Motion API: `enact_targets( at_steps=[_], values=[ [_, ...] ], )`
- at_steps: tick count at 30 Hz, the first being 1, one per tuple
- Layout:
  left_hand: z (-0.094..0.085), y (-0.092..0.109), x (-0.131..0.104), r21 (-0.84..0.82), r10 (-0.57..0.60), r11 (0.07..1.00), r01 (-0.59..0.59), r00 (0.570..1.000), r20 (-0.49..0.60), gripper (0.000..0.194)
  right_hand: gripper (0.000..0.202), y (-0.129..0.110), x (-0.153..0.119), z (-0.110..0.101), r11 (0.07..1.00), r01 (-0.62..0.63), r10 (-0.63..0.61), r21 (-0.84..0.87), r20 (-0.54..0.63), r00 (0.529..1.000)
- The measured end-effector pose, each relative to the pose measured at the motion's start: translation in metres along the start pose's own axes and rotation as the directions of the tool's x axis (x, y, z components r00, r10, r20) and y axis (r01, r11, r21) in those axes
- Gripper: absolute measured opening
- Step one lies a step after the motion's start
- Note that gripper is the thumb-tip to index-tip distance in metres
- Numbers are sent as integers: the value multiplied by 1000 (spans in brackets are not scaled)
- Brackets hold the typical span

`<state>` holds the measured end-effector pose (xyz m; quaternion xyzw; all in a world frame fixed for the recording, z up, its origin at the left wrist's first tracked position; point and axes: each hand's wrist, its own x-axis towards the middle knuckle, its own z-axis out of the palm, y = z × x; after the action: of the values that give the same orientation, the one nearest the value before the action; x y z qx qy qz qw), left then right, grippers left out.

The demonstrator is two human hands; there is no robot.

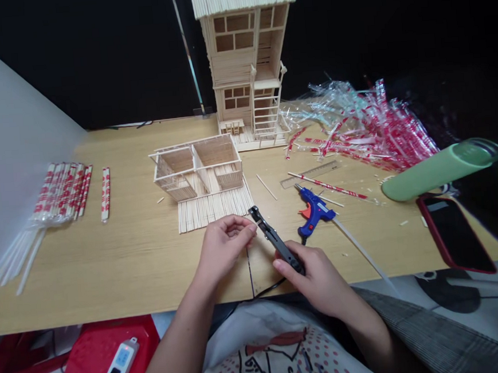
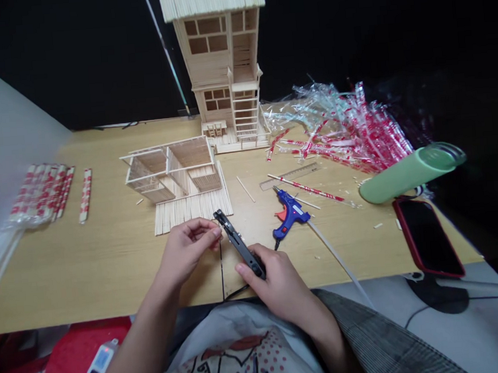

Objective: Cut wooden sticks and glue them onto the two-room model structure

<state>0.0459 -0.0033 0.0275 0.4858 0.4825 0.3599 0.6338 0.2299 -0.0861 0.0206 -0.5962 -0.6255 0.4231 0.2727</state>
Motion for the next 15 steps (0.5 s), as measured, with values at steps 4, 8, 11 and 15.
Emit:
enact_targets(
  at_steps=[4, 8, 11, 15],
  values=[
    [0, 0, 0, -12, -33, 999, 33, 999, 19, 22, 31, 0, -1, -3, 998, -18, 15, 59, 44, 999],
    [3, 3, 0, -7, -34, 999, 34, 999, 0, 20, 33, 2, -3, -3, 991, -41, 31, 127, 78, 996],
    [6, 6, 0, -6, -33, 999, 33, 999, -18, 17, 34, 4, -3, -2, 990, -46, 34, 134, 91, 995],
    [9, 8, 1, -17, -38, 999, 38, 999, -32, 15, 34, 5, -4, -1, 990, -48, 35, 134, 102, 994]
  ],
)
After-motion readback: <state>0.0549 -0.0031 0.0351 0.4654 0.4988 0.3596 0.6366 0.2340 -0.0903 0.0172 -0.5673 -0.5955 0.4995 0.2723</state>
